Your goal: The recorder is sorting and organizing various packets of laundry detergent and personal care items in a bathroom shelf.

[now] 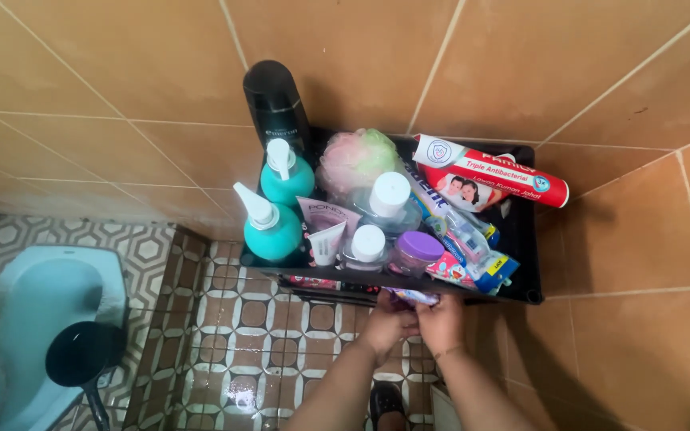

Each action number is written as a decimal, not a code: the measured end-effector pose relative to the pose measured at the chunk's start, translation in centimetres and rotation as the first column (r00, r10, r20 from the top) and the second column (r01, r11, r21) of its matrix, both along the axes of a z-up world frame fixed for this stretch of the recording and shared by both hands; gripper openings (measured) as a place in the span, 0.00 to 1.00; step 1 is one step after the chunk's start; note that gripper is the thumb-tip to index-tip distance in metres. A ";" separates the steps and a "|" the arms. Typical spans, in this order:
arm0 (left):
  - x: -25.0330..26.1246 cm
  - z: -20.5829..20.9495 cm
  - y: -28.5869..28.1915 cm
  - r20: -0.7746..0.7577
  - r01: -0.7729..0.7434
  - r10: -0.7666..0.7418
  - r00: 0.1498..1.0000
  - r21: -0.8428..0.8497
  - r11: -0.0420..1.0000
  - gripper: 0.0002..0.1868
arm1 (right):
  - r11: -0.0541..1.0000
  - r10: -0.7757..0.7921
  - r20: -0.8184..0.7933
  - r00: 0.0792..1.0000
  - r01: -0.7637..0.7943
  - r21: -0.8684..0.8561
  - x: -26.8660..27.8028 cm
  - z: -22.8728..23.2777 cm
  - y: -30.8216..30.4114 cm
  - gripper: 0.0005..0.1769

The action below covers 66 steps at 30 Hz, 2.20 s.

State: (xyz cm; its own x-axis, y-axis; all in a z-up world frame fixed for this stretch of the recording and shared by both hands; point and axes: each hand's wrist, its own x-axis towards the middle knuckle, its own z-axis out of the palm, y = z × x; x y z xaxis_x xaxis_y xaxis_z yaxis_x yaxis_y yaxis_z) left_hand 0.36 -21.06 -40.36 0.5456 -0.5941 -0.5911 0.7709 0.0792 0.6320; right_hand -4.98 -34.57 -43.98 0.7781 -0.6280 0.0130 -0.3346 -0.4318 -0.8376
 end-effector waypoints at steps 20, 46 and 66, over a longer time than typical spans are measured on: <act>0.7 0.5 -1.2 0.087 -0.198 0.190 0.978 0.092 0.976 0.25 | 0.921 -0.211 -0.010 0.977 0.202 0.334 -1.2 9.4 4.7 0.37; 5.3 2.8 -0.5 0.547 -0.055 -0.482 0.684 0.698 0.714 0.16 | 0.999 0.009 -0.090 0.996 -0.012 -0.032 -1.3 8.3 4.8 0.41; -1.4 5.5 8.4 0.759 -0.585 0.193 0.622 0.287 0.759 0.17 | 0.884 0.382 0.080 0.921 -0.339 -0.322 -4.8 17.5 11.3 0.33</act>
State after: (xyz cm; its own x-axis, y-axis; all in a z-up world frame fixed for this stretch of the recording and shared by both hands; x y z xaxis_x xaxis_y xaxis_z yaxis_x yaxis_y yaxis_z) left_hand -1.08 -12.70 -34.88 0.9945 0.0224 -0.1022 0.1046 -0.1849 0.9772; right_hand -9.82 -23.28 -26.44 0.9267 -0.2544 0.2767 0.0007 -0.7349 -0.6782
